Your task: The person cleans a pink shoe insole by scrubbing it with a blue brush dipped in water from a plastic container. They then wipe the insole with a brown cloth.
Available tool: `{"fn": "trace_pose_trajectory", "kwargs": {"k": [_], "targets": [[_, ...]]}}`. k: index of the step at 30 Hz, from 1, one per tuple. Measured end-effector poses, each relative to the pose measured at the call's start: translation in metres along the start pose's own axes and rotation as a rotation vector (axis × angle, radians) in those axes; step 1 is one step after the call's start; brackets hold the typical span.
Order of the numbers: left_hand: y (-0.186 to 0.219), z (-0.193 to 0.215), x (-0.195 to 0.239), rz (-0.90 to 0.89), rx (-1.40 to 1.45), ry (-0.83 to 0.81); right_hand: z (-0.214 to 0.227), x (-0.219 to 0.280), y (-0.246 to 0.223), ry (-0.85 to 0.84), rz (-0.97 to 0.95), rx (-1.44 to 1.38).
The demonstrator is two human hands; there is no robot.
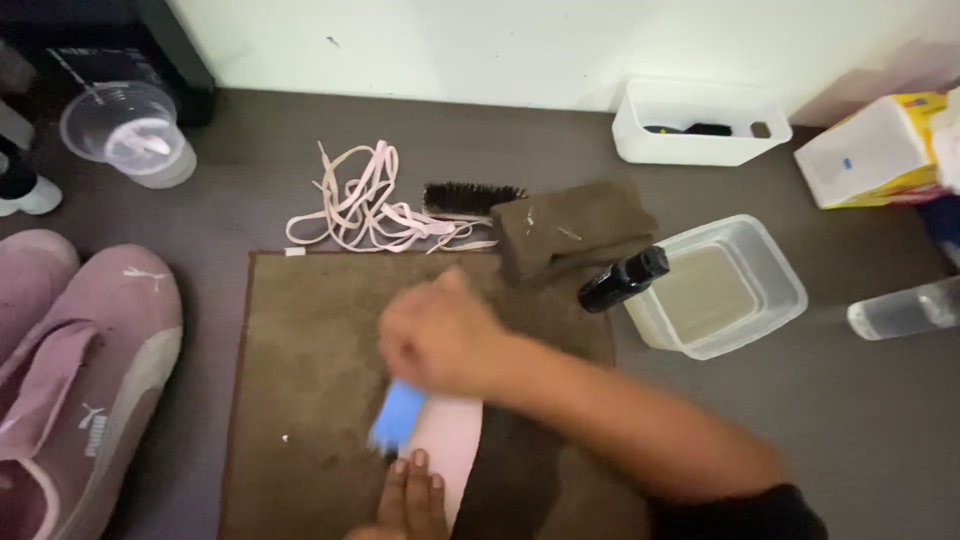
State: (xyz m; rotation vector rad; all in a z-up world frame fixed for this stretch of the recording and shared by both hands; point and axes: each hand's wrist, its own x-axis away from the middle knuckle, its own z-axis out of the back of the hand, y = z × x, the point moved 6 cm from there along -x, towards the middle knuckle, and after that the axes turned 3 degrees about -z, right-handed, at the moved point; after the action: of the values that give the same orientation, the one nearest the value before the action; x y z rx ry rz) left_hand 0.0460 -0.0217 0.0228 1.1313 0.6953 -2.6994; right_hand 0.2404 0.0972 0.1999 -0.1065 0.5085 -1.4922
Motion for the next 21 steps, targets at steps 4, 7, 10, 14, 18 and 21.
{"fn": "trace_pose_trajectory", "kwargs": {"k": [4, 7, 10, 14, 18, 21], "targets": [[0.006, -0.011, 0.014, -0.308, -0.016, -0.016, 0.0, -0.004, 0.018, -0.159, 0.033, -0.048], [-0.006, 0.002, 0.002, -0.129, -0.07, 0.056, 0.019, -0.008, 0.053, 0.185, -0.12, 0.084], [0.018, -0.005, 0.011, -0.133, -0.007, -0.085, 0.013, -0.002, 0.016, 0.178, -0.017, 0.135], [0.002, -0.016, 0.008, -0.044, -0.011, -0.038, 0.002, -0.003, 0.01, 0.011, 0.059, 0.083], [-0.002, 0.003, -0.005, -0.161, -0.024, -0.13, 0.022, -0.003, 0.068, 0.181, -0.193, 0.132], [-0.011, 0.006, -0.012, -0.239, -0.046, 0.063, 0.006, -0.01, 0.013, 0.014, -0.092, 0.196]]}}
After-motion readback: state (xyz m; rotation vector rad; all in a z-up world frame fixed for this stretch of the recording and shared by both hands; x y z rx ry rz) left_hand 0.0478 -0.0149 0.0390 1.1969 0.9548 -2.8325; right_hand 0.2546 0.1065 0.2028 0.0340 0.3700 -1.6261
